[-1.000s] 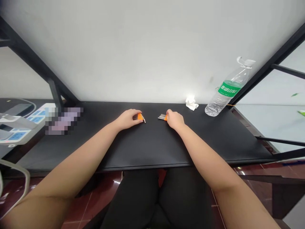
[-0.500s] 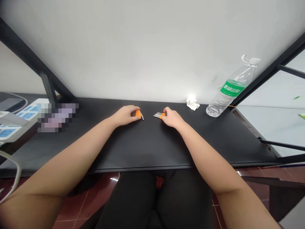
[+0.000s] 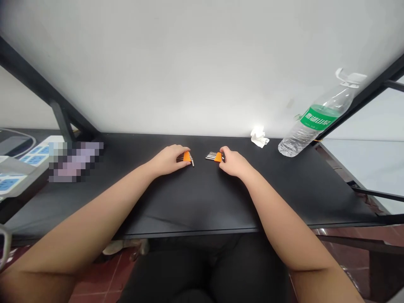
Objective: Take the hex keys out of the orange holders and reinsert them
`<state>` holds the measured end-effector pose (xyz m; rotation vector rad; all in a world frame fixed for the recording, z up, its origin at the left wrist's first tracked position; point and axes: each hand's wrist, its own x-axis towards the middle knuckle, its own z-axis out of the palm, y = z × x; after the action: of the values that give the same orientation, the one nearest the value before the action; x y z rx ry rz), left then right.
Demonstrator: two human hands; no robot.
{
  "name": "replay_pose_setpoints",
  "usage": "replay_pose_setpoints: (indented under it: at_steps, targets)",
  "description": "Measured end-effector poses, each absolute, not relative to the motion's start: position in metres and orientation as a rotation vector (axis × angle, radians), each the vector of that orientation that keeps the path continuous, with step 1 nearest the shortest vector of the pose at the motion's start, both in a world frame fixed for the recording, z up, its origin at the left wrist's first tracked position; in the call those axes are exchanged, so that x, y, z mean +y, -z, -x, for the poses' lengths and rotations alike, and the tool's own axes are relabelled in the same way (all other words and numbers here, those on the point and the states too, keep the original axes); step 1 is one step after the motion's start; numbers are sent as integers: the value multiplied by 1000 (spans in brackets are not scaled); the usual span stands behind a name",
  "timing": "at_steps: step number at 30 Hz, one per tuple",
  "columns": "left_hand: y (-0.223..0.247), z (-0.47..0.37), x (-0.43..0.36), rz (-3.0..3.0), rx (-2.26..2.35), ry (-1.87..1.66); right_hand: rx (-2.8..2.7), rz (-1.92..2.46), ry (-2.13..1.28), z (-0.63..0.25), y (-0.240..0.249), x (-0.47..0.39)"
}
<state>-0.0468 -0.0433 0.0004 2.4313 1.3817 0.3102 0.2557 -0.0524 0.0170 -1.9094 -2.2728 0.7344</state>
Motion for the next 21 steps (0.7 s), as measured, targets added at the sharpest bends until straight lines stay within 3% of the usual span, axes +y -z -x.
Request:
replay_pose_setpoints:
  at_steps: [6, 17, 21]
  targets:
    - [0, 46, -47, -2445, 1391, -297, -2333, 1948, -477, -249, -8, -55]
    - [4, 43, -36, -2481, 1371, -308, -2242, 1788, -567, -260, -25, -48]
    - [8, 44, -32, -2434, 1384, -282, -1868, 1706, -243, -315, -39, -82]
